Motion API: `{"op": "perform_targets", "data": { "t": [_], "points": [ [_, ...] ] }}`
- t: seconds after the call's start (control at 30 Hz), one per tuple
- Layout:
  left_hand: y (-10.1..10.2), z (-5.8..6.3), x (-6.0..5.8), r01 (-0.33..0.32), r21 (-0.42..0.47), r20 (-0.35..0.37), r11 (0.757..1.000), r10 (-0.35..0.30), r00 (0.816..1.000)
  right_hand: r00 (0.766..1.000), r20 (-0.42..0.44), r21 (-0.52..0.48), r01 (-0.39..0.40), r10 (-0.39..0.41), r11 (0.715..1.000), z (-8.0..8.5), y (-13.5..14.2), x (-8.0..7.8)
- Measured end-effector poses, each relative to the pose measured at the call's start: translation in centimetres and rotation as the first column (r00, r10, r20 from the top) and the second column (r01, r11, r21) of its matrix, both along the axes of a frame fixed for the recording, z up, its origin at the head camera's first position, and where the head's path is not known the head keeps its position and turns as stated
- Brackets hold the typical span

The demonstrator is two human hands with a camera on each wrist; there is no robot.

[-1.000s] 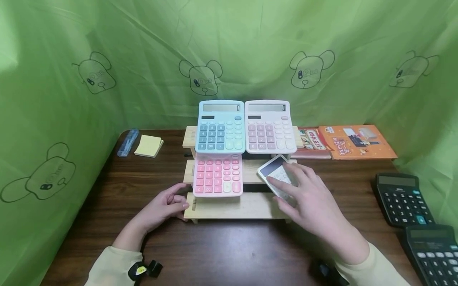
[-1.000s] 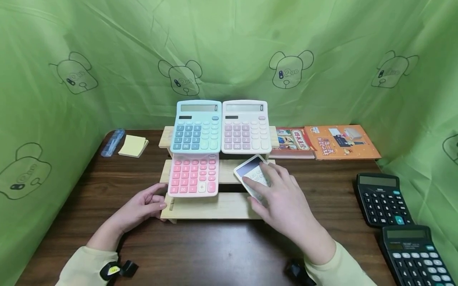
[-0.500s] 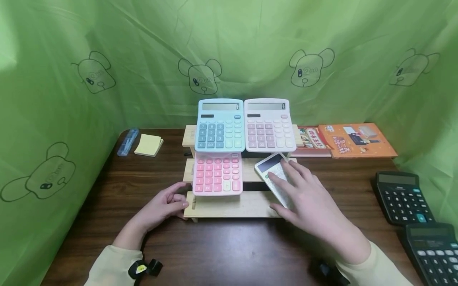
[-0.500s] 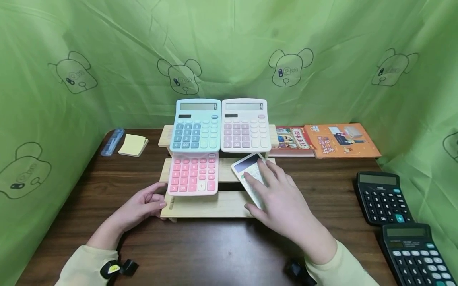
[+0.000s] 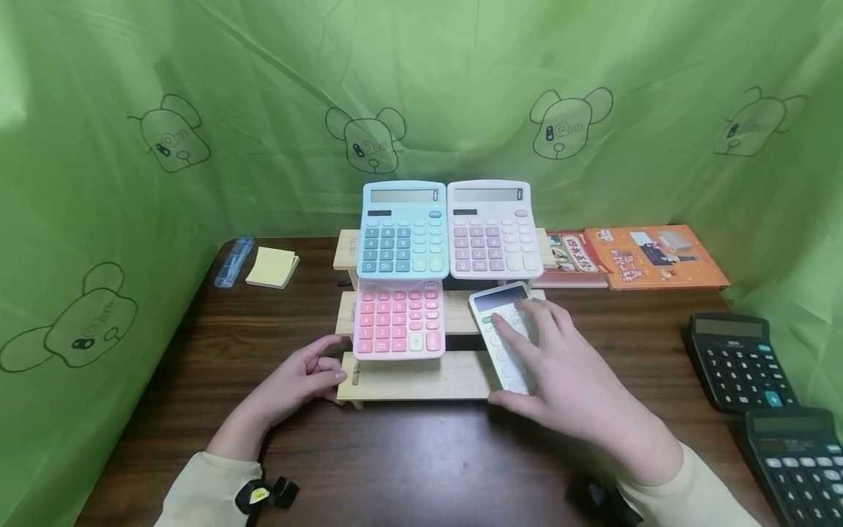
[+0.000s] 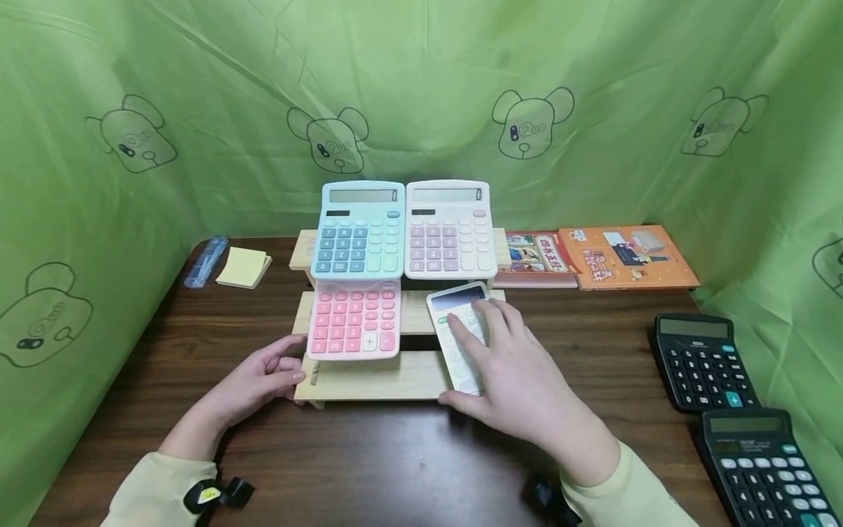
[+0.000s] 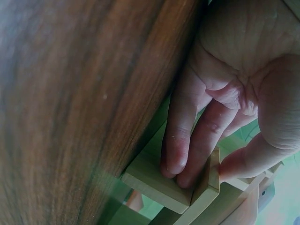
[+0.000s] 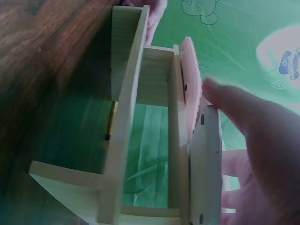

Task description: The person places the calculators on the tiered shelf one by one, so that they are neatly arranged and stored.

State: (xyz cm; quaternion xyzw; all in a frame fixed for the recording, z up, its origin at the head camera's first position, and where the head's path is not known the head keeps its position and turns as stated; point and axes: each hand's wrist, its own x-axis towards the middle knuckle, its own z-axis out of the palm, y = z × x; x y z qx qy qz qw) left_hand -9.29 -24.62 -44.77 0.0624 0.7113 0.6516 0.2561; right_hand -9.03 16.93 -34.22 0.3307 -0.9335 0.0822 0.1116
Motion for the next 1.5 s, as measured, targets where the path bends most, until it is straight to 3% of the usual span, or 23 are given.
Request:
{"op": "perform_targets", "data": {
  "t": [0.17, 0.37, 0.77, 1.5],
  "points": [
    [-0.03, -0.10, 0.10, -0.005, 0.003, 0.003, 1.000, 0.005, 1.000, 0.999, 0.035, 0.044, -0.042, 0.040, 0.998, 0.10, 0.35, 0.20],
    [0.03, -0.20, 0.19, -0.003, 0.010, -0.005, 1.000, 0.004, 1.000, 0.997, 0.004, 0.018, -0.081, 0.081, 0.997, 0.08, 0.53, 0.01],
    [0.18, 0.01, 0.12, 0.009, 0.023, -0.012, 1.000, -0.009, 1.000, 1.000, -0.027, -0.050, -0.009, 0.008, 0.999, -0.35, 0.11, -0.26],
    [-0.04, -0.06, -0.09, 0.006, -0.010, -0.008, 1.000, -0.007, 1.000, 0.999, -0.032, -0.071, -0.033, 0.031, 0.997, -0.50, -0.04, -0.51]
  ]
}}
